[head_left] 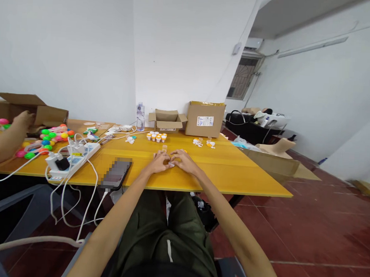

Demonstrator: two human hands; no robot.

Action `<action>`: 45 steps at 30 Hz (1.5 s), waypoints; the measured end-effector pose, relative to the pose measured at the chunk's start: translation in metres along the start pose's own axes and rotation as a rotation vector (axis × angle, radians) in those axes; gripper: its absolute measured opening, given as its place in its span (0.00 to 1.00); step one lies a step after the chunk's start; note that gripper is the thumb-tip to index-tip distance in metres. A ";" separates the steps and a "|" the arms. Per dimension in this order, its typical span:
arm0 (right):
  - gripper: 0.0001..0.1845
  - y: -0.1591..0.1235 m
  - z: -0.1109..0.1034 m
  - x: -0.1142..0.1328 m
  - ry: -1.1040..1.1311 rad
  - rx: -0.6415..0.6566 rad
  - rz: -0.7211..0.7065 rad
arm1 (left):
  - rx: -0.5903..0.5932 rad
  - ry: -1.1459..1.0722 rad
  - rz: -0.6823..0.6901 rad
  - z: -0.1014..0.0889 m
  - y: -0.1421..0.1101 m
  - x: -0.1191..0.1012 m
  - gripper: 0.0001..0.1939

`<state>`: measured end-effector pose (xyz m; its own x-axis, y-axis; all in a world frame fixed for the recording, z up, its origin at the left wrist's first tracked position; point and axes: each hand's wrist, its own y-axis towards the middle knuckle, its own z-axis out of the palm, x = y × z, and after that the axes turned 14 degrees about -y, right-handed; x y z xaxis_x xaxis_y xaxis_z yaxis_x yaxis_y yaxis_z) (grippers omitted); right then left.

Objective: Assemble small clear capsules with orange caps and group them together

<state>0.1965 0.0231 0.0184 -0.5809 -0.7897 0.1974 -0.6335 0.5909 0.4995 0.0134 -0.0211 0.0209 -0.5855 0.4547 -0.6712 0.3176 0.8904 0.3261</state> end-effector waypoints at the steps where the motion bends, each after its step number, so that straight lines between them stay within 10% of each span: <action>1: 0.05 0.002 -0.001 0.001 -0.017 0.019 -0.012 | 0.005 0.005 -0.001 0.000 0.000 -0.001 0.09; 33: 0.07 0.009 0.009 0.008 -0.122 0.035 0.059 | -0.010 -0.026 -0.010 -0.002 0.001 -0.001 0.10; 45: 0.08 0.007 -0.005 0.001 -0.087 -0.031 0.080 | -0.391 -0.178 -0.050 -0.013 0.001 0.005 0.13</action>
<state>0.1943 0.0259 0.0259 -0.6720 -0.7219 0.1651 -0.5676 0.6453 0.5113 0.0013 -0.0174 0.0265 -0.4447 0.4302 -0.7856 -0.0348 0.8681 0.4951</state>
